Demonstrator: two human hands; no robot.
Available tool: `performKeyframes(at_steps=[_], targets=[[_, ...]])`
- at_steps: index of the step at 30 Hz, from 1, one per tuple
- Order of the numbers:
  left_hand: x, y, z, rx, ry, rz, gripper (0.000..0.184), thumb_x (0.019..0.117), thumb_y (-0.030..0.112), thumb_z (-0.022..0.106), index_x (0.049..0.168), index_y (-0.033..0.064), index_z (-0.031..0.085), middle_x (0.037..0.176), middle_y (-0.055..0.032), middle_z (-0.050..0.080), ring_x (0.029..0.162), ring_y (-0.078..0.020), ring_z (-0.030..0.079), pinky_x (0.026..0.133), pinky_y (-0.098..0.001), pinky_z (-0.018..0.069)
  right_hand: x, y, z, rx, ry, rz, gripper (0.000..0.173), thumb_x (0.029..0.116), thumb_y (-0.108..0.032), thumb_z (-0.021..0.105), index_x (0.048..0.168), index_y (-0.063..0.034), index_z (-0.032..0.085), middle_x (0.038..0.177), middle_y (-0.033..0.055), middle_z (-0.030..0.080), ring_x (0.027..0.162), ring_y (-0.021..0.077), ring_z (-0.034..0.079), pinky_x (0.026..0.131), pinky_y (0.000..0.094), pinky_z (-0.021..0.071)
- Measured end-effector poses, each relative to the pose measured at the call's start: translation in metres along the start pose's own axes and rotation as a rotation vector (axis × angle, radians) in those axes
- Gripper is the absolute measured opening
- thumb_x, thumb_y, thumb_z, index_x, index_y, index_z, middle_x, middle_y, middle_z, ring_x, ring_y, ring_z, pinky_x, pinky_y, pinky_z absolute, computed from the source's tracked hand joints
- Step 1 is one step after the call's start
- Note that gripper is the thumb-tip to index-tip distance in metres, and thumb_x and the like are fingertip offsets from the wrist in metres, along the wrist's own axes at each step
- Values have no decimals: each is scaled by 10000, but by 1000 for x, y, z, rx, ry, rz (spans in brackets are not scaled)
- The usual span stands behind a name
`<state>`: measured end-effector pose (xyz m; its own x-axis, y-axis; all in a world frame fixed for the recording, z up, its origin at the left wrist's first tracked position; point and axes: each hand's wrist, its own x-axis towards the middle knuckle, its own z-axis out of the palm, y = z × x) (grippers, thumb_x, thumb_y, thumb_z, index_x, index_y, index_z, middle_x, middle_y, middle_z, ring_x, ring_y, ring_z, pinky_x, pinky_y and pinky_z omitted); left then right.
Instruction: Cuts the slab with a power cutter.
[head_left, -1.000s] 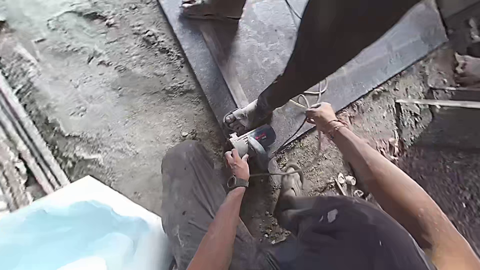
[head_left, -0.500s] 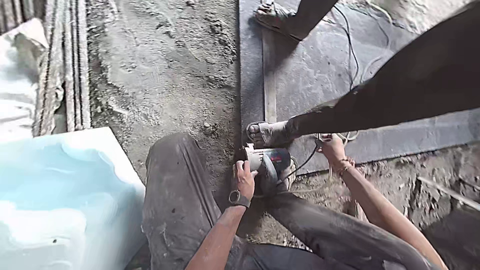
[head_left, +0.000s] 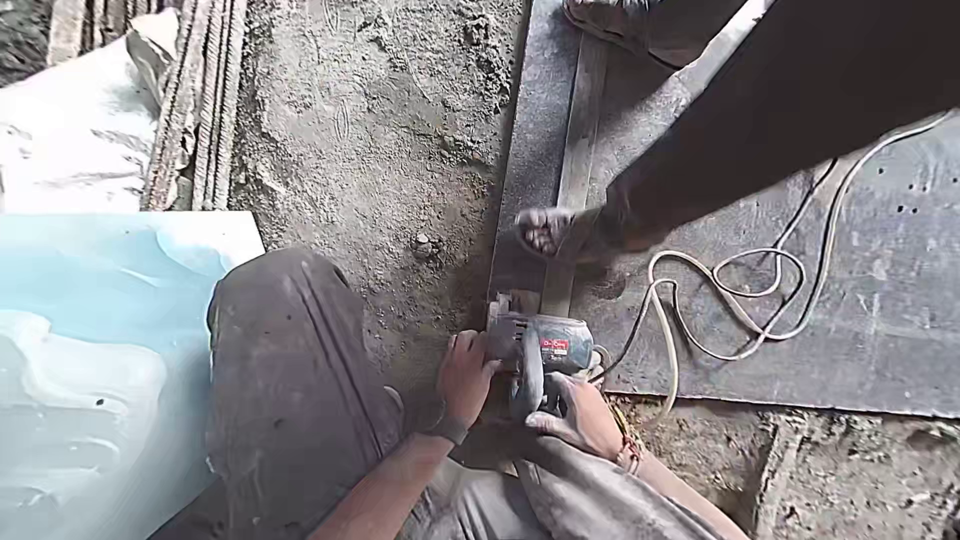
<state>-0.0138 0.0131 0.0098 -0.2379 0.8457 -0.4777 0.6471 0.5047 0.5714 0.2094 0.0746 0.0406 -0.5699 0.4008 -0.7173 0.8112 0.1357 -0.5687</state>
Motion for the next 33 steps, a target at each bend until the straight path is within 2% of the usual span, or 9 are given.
performKeyframes(at_steps=[2, 4, 11, 18, 24, 33], targets=[[0, 1, 4, 16, 33, 12, 478, 840, 190, 833, 1223, -59, 696, 1244, -289, 665, 1220, -468, 616, 1057, -545, 499, 9, 1, -1, -47, -71, -26, 772, 815, -755, 663, 1096, -37, 702, 1012, 151, 727, 914, 317, 715, 811, 541, 562], [-2, -3, 11, 12, 91, 50, 483, 815, 186, 851, 1200, -67, 705, 1216, -285, 675, 1184, -465, 636, 1027, -539, 521, 14, 0, 5, -29, -65, -89, 734, 838, -709, 680, 1053, -7, 696, 980, 176, 718, 901, 330, 714, 794, 535, 556], [0, -5, 13, -14, 135, 57, 485, 798, 177, 859, 1193, -62, 710, 1203, -275, 683, 1161, -443, 654, 1023, -529, 528, 13, 14, 24, -6, 239, -243, 649, 809, -691, 712, 873, -45, 707, 765, 106, 703, 681, 250, 703, 607, 475, 560], [3, -6, 15, -17, 168, 75, 477, 783, 173, 865, 1172, -61, 719, 1184, -269, 692, 1150, -433, 663, 1015, -518, 535, 10, 12, 23, -16, 379, -259, 592, 777, -666, 749, 687, -96, 616, 598, 51, 609, 538, 195, 619, 506, 429, 493], [6, -5, 15, -34, 172, 67, 473, 786, 159, 860, 1178, -62, 715, 1192, -268, 687, 1150, -429, 662, 1007, -517, 540, 12, 14, 28, 41, 515, -328, 507, 775, -568, 791, 640, -126, 583, 558, 8, 580, 482, 138, 571, 451, 369, 458], [11, -2, 10, -32, 159, 54, 474, 793, 165, 857, 1187, -55, 715, 1211, -264, 686, 1176, -427, 655, 1020, -512, 534, 13, 15, 29, 119, 519, -307, 498, 803, -554, 796, 657, -121, 598, 578, 0, 590, 494, 114, 560, 466, 342, 467]])
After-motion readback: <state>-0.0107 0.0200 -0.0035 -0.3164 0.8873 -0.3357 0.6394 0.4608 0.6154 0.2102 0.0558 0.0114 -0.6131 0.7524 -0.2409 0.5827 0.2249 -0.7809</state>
